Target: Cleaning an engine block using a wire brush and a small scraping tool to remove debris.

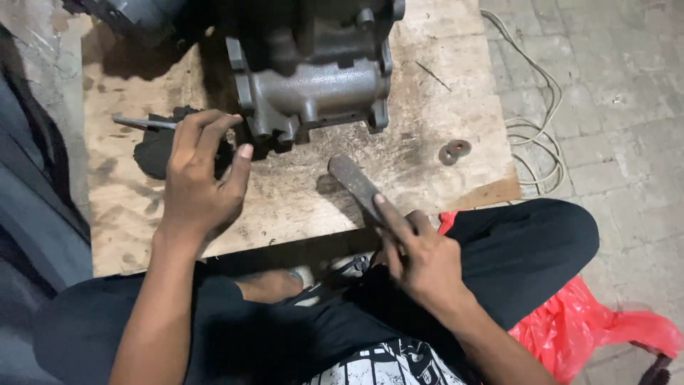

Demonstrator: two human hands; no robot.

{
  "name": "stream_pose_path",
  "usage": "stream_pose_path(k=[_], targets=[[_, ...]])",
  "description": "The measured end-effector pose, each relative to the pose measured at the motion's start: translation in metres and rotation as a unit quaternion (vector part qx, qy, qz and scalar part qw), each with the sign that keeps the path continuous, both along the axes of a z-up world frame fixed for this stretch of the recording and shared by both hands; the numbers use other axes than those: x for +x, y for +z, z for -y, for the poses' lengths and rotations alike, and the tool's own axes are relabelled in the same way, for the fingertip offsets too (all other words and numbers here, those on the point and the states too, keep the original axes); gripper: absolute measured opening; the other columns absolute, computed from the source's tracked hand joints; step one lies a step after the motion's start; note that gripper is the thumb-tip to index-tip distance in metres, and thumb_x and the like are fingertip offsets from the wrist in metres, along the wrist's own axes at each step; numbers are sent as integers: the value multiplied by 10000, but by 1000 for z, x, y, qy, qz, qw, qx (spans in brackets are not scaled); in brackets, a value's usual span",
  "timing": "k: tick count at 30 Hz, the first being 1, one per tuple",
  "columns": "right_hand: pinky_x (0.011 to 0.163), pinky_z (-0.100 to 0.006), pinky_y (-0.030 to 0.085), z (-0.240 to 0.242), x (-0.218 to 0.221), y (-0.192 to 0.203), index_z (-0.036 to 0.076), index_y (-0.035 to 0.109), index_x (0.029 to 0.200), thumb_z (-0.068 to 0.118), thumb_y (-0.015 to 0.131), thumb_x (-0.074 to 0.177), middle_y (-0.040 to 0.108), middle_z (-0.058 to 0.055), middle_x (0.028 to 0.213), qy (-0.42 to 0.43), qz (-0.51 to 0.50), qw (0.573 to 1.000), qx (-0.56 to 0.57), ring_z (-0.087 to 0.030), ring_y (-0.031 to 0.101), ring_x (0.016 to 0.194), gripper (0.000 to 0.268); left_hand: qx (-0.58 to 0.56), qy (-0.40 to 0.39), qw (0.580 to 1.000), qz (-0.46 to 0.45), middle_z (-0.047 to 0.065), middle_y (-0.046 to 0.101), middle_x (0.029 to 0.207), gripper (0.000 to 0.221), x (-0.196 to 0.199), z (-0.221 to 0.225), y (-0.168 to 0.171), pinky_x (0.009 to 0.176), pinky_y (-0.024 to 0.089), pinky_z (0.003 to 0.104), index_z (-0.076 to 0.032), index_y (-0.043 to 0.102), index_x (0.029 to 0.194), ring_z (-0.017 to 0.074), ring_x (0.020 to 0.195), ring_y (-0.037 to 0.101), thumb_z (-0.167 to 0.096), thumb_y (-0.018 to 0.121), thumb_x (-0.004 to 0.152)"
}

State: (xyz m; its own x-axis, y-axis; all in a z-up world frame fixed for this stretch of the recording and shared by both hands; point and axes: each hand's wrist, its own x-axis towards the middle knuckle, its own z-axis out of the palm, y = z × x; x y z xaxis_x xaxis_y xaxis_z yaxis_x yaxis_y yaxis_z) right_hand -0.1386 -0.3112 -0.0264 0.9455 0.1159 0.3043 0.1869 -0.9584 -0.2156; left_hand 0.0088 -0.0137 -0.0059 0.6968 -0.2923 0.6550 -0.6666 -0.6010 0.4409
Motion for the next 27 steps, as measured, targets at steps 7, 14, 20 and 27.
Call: stream_pose_path(k=[7, 14, 20, 27], targets=[[415, -468, 519, 2, 2, 12, 340, 620, 1438, 373, 589, 964, 551, -42, 712, -14, -20, 1000, -11, -343, 620, 467, 476, 6, 1, 1000, -13, 190, 581, 1101, 268, 0, 1, -4, 901, 541, 515, 42, 684, 1228, 427, 1049, 632, -151, 662, 1043], [411, -466, 512, 1, 5, 12, 333, 652, 1404, 372, 603, 963, 558, -46, 685, -12, -20, 1000, 12, -350, 609, 464, 445, 15, -8, 1000, 1, 181, 572, 1080, 242, -1, 3, -1, 886, 551, 519, 41, 676, 1222, 425, 1023, 633, -125, 649, 1049], [436, -430, 530, 6, 3, 12, 280, 673, 1388, 339, 634, 950, 578, -50, 690, -4, 7, 999, 44, -332, 621, 473, 443, -4, -6, 999, 36, 152, 577, 1015, 196, 2, 2, -8, 840, 554, 454, 46, 724, 1159, 368, 959, 642, -61, 684, 1000], [729, -557, 576, 31, -11, 51, -103, 637, 1309, 67, 717, 881, 695, -351, 1017, -29, 66, 975, 210, -554, 689, 905, 468, -48, -52, 993, 94, 76, 608, 878, 167, -14, 76, -2, 726, 542, 398, -50, 750, 1005, 300, 785, 636, -47, 725, 840]])
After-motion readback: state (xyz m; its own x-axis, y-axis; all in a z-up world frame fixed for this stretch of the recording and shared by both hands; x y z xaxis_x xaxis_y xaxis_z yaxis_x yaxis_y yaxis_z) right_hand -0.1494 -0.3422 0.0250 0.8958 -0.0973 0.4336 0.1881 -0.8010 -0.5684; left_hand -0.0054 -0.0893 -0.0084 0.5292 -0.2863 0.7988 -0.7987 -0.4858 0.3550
